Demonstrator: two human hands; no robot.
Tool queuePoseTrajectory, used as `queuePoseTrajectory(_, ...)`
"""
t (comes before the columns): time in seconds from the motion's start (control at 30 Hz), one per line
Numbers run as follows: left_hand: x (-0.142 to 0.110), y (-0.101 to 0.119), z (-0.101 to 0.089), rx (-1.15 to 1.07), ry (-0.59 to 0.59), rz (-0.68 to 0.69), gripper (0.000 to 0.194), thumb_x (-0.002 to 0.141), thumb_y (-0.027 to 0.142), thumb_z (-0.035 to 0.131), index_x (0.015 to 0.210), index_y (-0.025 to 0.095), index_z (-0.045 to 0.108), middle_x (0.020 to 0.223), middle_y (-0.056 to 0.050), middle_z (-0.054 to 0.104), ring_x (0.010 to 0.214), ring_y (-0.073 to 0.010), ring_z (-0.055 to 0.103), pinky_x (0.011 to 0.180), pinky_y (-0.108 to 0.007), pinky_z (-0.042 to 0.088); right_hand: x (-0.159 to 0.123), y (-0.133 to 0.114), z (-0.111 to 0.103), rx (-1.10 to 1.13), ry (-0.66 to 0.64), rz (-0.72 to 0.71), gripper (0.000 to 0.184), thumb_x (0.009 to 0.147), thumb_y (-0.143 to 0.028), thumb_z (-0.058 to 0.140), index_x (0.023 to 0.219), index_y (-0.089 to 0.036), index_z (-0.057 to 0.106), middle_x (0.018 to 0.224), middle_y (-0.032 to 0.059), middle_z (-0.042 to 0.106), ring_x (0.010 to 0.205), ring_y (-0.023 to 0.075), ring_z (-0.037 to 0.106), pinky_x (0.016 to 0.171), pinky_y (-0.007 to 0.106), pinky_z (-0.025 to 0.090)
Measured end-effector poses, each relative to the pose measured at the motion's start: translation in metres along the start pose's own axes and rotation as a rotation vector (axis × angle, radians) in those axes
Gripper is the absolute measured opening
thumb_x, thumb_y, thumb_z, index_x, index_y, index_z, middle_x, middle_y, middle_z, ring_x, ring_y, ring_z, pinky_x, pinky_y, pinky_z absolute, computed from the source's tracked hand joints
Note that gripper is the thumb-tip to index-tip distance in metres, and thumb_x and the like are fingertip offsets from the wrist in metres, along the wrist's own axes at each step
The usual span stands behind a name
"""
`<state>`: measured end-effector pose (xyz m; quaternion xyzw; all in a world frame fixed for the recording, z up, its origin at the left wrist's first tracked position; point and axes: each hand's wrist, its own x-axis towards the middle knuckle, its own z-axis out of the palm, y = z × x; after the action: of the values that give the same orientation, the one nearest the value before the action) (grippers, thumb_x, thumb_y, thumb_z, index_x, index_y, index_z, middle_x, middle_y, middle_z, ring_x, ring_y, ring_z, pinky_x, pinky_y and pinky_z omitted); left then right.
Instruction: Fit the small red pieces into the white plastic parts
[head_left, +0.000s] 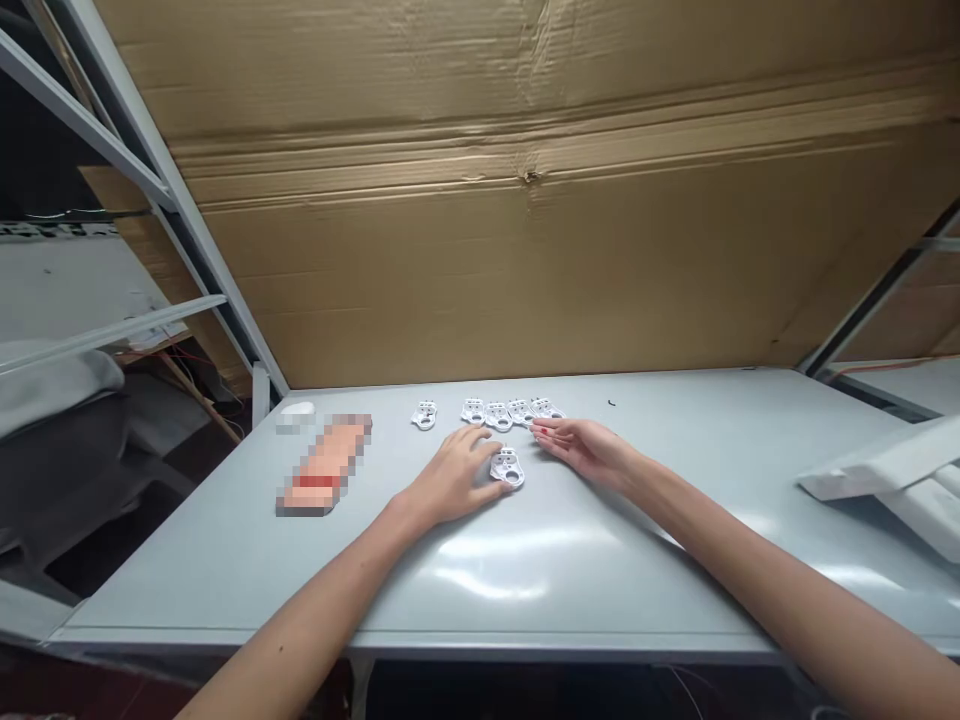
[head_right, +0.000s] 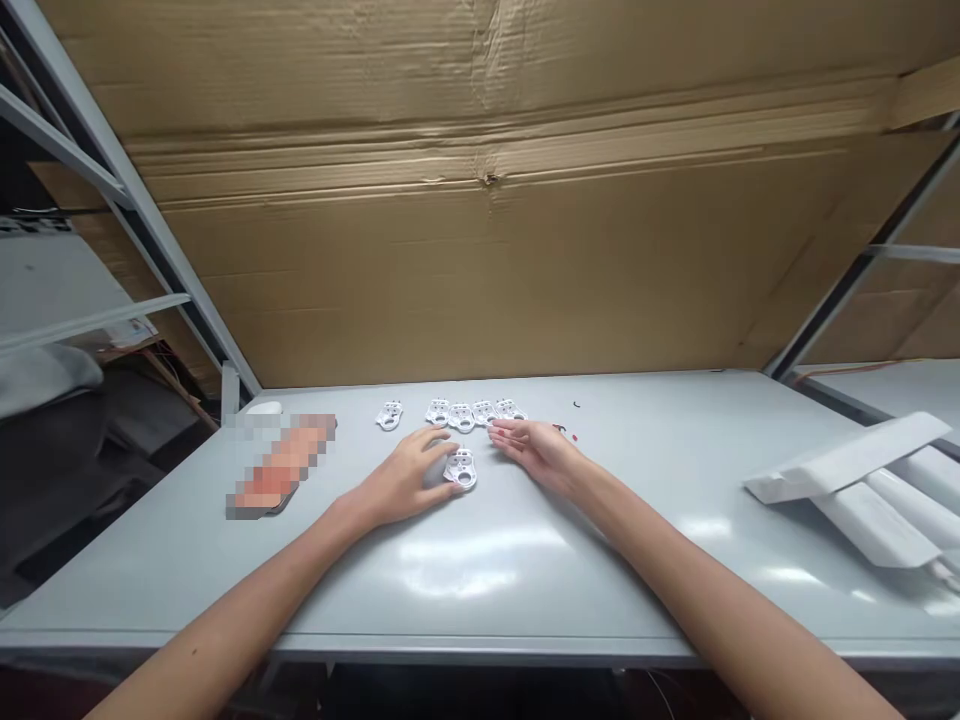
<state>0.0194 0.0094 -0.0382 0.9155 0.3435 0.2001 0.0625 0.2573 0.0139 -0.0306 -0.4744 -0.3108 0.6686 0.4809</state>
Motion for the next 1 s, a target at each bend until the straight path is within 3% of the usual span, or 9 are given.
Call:
queuePoseTrajectory(0.33, -0.001, 0.002, -0.001, -0.026, -0.001, -0.012, 0.047, 0.091, 0.050, 0.063, 0.126, 0.019, 0.061, 0.141, -0.016, 0.052, 0.137, -0.0351, 0.041, 0.112, -0.052, 0.038, -0.010, -0.002, 0.004, -0.035, -0.089, -0.069, 0.013, 0.081, -0.013, 0.072, 0.093, -0.018, 0.071, 0.112, 0.0098, 0.074, 0.120, 0.0223, 0.063, 0.110, 0.032, 0.047)
queuePoseTrajectory(0.53, -0.002, 0.004, -0.003, -0.029, -0.012, -0.037, 0.049, 0.090, 0.050, 0.064, 0.129, 0.020, 0.059, 0.143, -0.018, 0.050, 0.138, -0.0352, 0.040, 0.112, -0.053, 0.038, -0.013, -0.002, 0.006, -0.086, -0.057, -0.054, 0.010, 0.085, -0.014, 0.068, 0.094, -0.017, 0.072, 0.109, 0.0102, 0.075, 0.113, 0.0206, 0.067, 0.108, 0.032, 0.048)
queuePoseTrajectory(0.77, -0.002, 0.003, -0.004, -0.072, -0.017, -0.096, 0.044, 0.105, 0.035, 0.029, 0.143, 0.018, 0.046, 0.148, -0.013, 0.047, 0.141, -0.0262, 0.039, 0.117, -0.048, 0.034, -0.015, -0.003, 0.012, -0.119, -0.035, -0.016, 0.006, 0.087, -0.015, 0.067, 0.093, -0.016, 0.070, 0.105, 0.0129, 0.075, 0.104, 0.0210, 0.071, 0.104, 0.033, 0.052)
queuePoseTrajectory(0.9, 0.001, 0.001, -0.004, -0.059, -0.015, -0.122, 0.047, 0.106, 0.037, 0.025, 0.141, 0.013, 0.047, 0.149, -0.014, 0.047, 0.142, -0.0263, 0.037, 0.118, -0.048, 0.032, -0.017, -0.004, 0.014, -0.149, -0.035, -0.011, 0.003, 0.087, -0.020, 0.070, 0.088, -0.017, 0.069, 0.102, 0.0121, 0.075, 0.099, 0.0201, 0.072, 0.096, 0.031, 0.057)
queuePoseTrajectory(1.0, 0.002, 0.001, -0.005, -0.048, -0.019, -0.130, 0.047, 0.106, 0.039, 0.026, 0.135, 0.014, 0.054, 0.146, -0.014, 0.050, 0.141, -0.0276, 0.039, 0.117, -0.047, 0.034, -0.017, -0.004, 0.014, -0.199, -0.030, -0.013, 0.008, 0.088, -0.026, 0.070, 0.088, -0.018, 0.069, 0.094, 0.0096, 0.075, 0.085, 0.0166, 0.072, 0.080, 0.025, 0.060)
